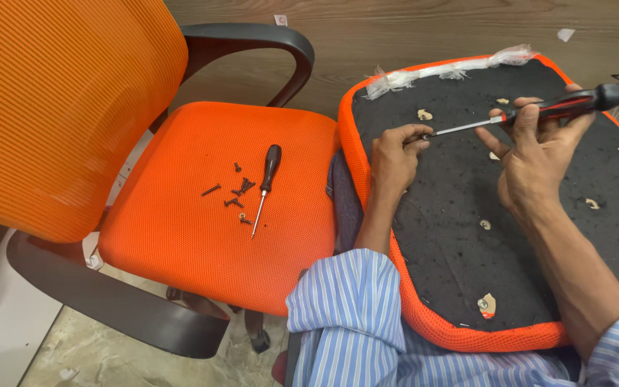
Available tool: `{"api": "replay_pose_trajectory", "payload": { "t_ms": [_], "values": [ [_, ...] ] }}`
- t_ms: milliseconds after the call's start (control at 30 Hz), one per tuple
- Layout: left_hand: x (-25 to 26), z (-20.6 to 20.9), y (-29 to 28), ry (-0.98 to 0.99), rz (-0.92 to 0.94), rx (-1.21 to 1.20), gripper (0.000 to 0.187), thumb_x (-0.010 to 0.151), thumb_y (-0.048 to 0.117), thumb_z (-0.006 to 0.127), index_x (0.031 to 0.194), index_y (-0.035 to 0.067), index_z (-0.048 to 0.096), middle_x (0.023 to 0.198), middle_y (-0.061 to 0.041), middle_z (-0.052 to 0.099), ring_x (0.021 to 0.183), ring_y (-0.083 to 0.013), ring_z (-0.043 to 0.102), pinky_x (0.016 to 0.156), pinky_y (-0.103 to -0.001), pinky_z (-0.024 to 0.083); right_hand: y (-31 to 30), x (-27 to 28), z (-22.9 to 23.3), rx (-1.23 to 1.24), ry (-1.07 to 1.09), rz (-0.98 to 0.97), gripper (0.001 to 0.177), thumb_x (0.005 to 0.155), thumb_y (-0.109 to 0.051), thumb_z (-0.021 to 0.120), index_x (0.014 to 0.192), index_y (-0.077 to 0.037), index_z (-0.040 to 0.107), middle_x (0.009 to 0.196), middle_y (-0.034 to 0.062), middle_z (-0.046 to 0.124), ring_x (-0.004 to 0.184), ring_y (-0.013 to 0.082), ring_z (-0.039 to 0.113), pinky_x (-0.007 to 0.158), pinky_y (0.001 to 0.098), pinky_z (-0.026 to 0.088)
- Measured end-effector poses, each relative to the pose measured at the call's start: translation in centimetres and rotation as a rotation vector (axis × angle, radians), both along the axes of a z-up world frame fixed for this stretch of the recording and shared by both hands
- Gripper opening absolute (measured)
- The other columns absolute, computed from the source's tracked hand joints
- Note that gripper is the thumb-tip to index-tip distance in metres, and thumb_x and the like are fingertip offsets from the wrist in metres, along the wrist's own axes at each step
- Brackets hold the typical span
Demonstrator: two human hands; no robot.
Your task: The person uses a screwdriver to fasten screws into the underside of an orange office chair seat. They pick up screws from the seat surface and tighten them into the foam base, working methodically across several screw locations.
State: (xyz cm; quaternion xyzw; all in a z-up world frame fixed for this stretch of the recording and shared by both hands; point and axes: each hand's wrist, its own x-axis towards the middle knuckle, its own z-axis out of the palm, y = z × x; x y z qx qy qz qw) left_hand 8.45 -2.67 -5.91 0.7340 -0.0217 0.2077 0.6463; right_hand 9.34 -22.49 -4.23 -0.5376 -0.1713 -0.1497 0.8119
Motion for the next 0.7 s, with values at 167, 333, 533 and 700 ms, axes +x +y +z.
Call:
{"api": "replay_pose_trajectory", "payload": {
  "t_ms": [167,333,533,700],
  "values": [
    [-0.4,0.0,0.3,-0.009,0.009,0.056,0.023,0.087,-0.002,0.071,0.107,0.006,0.078,0.097,-0.014,0.08,0.088,-0.0199,0.08,0.077,-0.031,0.061,0.4,-0.4,0.0,-0.091,-0.016,-0.047,0.069,0.119,-0.017,0.063,0.161,-0.025,0.009,0.126,0.0057,0.06,0.11,0.0193,0.068,0.096,0.0462,0.067],
    [-0.9,0.5,0.1,-0.006,0.025,0.127,0.022,0.089,0.0,0.069,0.107,0.008,0.078,0.1,-0.014,0.079,0.089,-0.0212,0.079,0.077,-0.032,0.063,0.6,-1.0,0.2,-0.126,-0.056,-0.066,0.073,0.119,-0.016,0.065,0.162,-0.026,0.007,0.125,0.0052,0.059,0.111,0.0195,0.068,0.097,0.0443,0.066],
    [-1.3,0.8,0.2,0.008,0.018,0.201,0.022,0.09,0.002,0.069,0.107,0.01,0.078,0.101,-0.013,0.079,0.09,-0.0244,0.079,0.077,-0.035,0.062,0.6,-1.2,0.8,-0.153,-0.04,-0.046,0.071,0.118,-0.016,0.065,0.162,-0.023,0.01,0.123,0.0065,0.059,0.109,0.0203,0.069,0.094,0.0422,0.066],
    [-1.4,0.8,0.1,0.021,0.004,0.3,0.024,0.088,0.002,0.068,0.107,0.012,0.079,0.099,-0.012,0.079,0.091,-0.0256,0.078,0.081,-0.037,0.062,0.8,-1.7,1.3,-0.256,-0.151,-0.018,0.067,0.117,-0.016,0.063,0.16,-0.022,0.012,0.124,0.0078,0.059,0.113,0.0211,0.073,0.094,0.0395,0.07]
  ]
}}
